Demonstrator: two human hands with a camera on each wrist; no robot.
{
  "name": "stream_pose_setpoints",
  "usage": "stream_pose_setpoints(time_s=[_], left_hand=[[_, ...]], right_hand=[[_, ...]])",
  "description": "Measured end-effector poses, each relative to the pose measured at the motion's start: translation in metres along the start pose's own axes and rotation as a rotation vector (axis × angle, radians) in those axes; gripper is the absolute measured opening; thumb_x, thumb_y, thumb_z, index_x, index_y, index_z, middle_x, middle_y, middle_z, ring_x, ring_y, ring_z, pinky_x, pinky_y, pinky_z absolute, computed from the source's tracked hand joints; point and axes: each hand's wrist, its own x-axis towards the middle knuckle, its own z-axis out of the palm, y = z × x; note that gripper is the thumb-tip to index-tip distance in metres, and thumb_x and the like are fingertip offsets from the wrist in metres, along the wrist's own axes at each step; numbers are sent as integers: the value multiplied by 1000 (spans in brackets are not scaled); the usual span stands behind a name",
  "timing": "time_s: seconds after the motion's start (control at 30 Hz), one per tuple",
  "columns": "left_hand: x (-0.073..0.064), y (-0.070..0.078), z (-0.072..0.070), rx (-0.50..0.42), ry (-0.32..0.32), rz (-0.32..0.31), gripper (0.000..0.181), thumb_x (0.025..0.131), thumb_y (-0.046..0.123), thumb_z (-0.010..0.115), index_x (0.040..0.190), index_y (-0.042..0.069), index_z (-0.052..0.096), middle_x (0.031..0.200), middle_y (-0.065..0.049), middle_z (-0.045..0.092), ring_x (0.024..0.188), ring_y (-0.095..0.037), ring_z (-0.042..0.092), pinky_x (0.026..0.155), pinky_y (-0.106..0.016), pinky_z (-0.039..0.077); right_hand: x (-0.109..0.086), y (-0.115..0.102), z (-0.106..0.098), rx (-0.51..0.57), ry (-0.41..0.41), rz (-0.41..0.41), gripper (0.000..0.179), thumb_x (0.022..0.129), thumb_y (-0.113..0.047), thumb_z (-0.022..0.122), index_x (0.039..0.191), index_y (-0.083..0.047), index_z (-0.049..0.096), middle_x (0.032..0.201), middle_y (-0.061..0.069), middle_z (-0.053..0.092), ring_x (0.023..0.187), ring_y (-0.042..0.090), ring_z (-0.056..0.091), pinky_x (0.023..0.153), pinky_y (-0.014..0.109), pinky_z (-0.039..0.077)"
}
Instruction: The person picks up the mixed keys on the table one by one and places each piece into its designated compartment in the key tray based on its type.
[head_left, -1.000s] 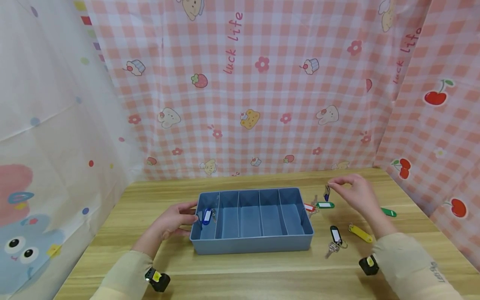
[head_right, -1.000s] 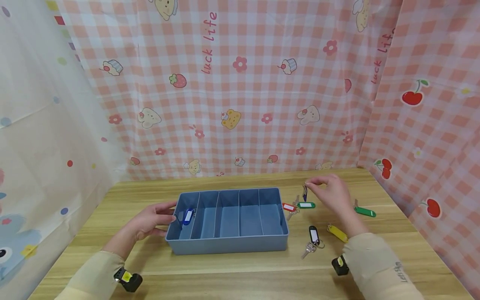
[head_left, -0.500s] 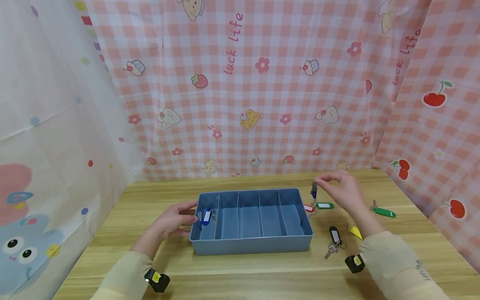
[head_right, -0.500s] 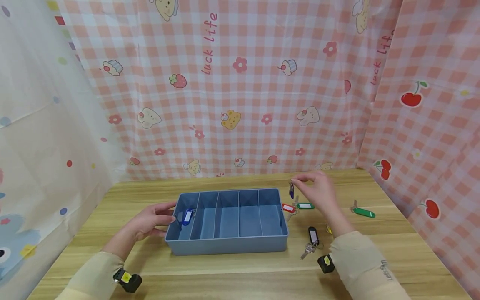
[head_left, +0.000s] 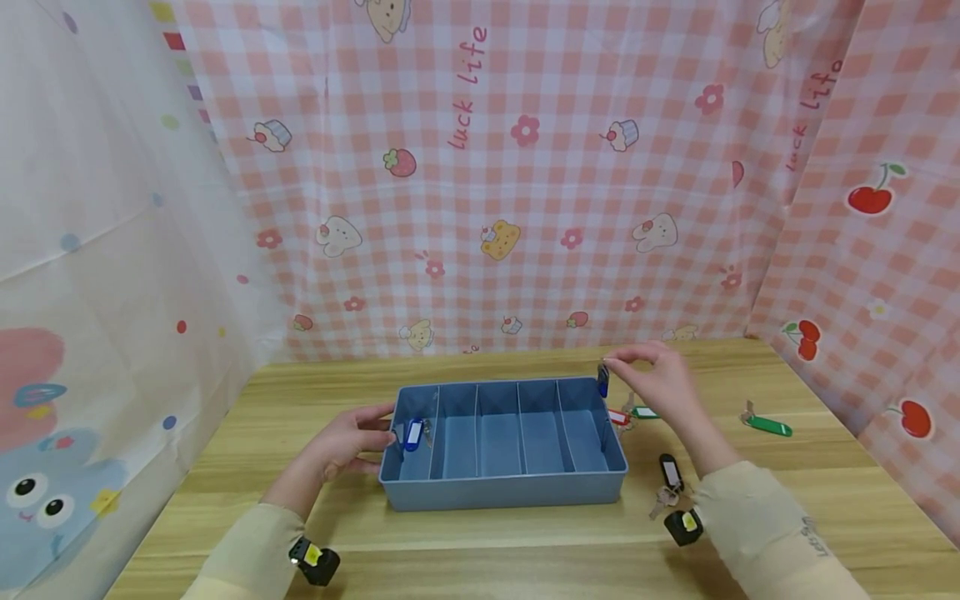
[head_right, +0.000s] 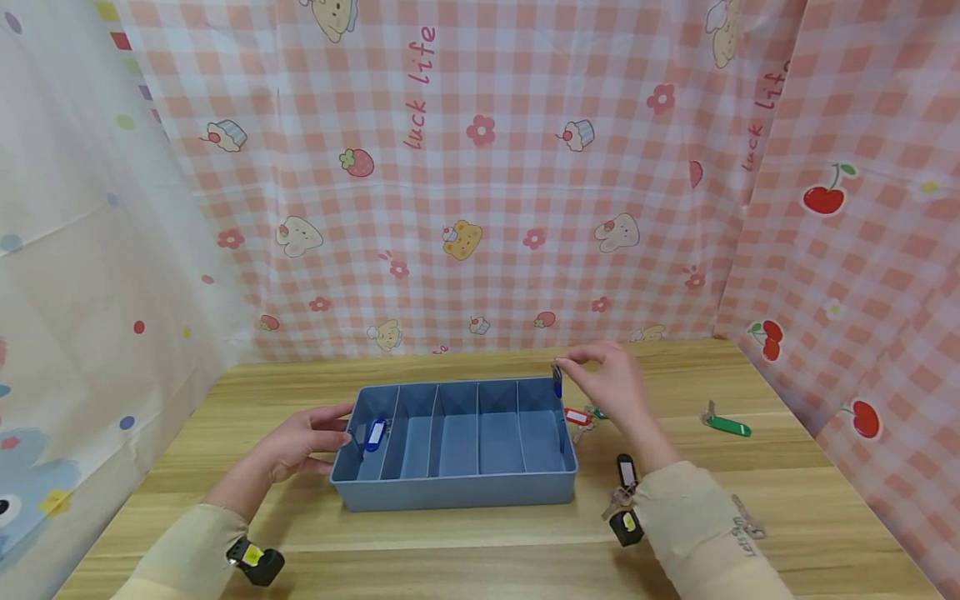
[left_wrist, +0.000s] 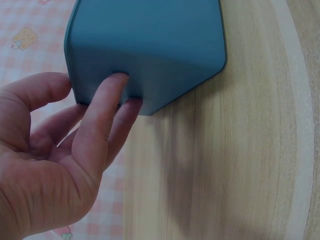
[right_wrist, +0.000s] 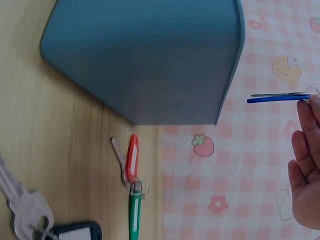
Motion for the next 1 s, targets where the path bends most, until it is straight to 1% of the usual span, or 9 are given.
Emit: stream_pose_setpoints(time_s=[0.3, 0.5, 0.63, 0.73, 0.8, 1.0], left_hand=[[-1, 0, 1, 21, 1, -1, 62, 94, 1, 62, 151, 3, 38, 143, -32, 44, 110, -33, 61, 76, -48, 59], [-2, 0, 1, 18, 3, -1, 62, 94, 1, 61, 151, 3, 39, 143, -32, 44, 110, -34, 60, 76, -48, 58], [-2, 0, 0, 10, 3, 1, 62, 93, 1, 61, 151, 3, 38, 143, -32, 44, 110, -35, 60, 77, -49, 58], [-2, 0, 0, 3, -1, 2, 62, 94, 1, 61, 151, 3, 38, 143, -32, 44, 111, -35, 60, 77, -49, 58], [-1, 0, 0, -1, -3, 2, 62, 94, 0, 61, 151, 3, 37, 143, -33, 43, 111, -35, 60, 77, -49, 58], [-1, 1, 0, 5, -6, -1, 62, 94, 1, 61, 151, 3, 37, 144, -32, 43, 109, -33, 61, 77, -49, 58]], right_hand=[[1, -10, 11, 50, 4, -11, 22, 92, -25, 73, 99, -4, 77, 110, 14, 69, 110, 32, 56, 96, 55, 42], [1, -18, 20, 62, 1, -31, 20, 91, -21, 74, 98, -4, 77, 108, 14, 70, 106, 31, 57, 94, 53, 44], [1, -22, 26, 82, -8, -36, 19, 91, -21, 74, 98, -4, 78, 105, 13, 70, 106, 31, 57, 95, 53, 44], [1, -25, 32, 100, -5, -56, 16, 90, -19, 75, 96, -5, 78, 102, 11, 71, 105, 30, 57, 94, 52, 44], [1, -28, 36, 102, 0, -65, 15, 89, -19, 76, 96, -6, 78, 101, 10, 71, 103, 29, 58, 93, 51, 45], [1, -36, 46, 110, -4, -55, 16, 90, -22, 75, 96, -8, 79, 102, 8, 72, 102, 27, 58, 92, 51, 45]])
